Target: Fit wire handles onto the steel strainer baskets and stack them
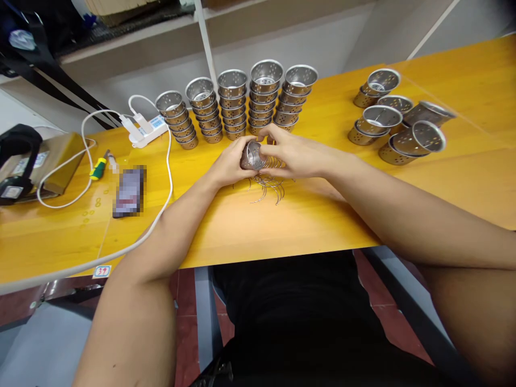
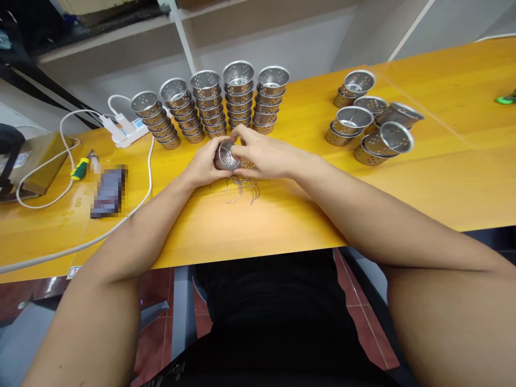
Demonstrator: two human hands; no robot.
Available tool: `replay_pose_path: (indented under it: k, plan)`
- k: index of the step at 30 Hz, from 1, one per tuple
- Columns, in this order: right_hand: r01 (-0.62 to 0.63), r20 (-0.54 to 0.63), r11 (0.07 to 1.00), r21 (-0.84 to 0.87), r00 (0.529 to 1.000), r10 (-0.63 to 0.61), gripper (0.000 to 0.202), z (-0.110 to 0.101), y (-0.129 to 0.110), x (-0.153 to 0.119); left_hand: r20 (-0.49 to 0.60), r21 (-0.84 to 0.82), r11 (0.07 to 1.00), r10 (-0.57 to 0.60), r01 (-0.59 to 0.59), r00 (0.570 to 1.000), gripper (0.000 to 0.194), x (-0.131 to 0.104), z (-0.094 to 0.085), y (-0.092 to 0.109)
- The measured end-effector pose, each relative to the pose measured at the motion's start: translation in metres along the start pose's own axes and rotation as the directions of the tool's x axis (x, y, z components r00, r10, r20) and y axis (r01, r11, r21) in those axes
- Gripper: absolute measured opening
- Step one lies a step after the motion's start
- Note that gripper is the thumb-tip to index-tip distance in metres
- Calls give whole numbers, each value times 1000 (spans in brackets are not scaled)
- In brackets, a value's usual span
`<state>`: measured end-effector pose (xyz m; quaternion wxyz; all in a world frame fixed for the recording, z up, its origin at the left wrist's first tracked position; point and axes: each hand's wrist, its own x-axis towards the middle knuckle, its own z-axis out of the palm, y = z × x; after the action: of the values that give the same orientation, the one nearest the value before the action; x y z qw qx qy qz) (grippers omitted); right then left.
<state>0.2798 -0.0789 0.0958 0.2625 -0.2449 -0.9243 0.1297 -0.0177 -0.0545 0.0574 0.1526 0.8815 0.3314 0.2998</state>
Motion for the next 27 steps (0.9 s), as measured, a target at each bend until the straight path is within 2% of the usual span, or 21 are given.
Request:
replay_pose_path:
  k: [3,10,14,17,19,21,25,27]
  plan:
    - [8,-31,1000,16,1000,-7,36,0,4,-1,-7,13,1000,-8,8,1000,99,1,0,-3]
    - [-92,-61,989,120,993,100,44,-4,0,1,-24,28,1000,-7,8,1000,101,3,0,-4]
    - [-64,-150,988,141,985,85,54,-5,-4,4,-28,12,1000,-8,9,1000,101,4,-2,-1]
    - [-52,-199,953,299,973,115,66,-7,-4,7,-55,-23,1000,-3,2,998,102,3,1,-5]
    - [-62,-147,890,452,979,142,69,-8,-1,6,-66,-41,999,-18,15,998,104,2,3,-11]
    - [-77,-121,849,523,979,163,69,-10,5,4,-89,-34,998,-52,49,995,109,0,5,-20]
    - [-125,-210,932,340,956,205,71,-6,24,-5,-231,-6,989,-143,145,962,121,0,8,-42]
    - [-139,-144,958,251,973,179,71,-1,32,-8,-287,-25,987,-161,160,945,117,1,8,-51]
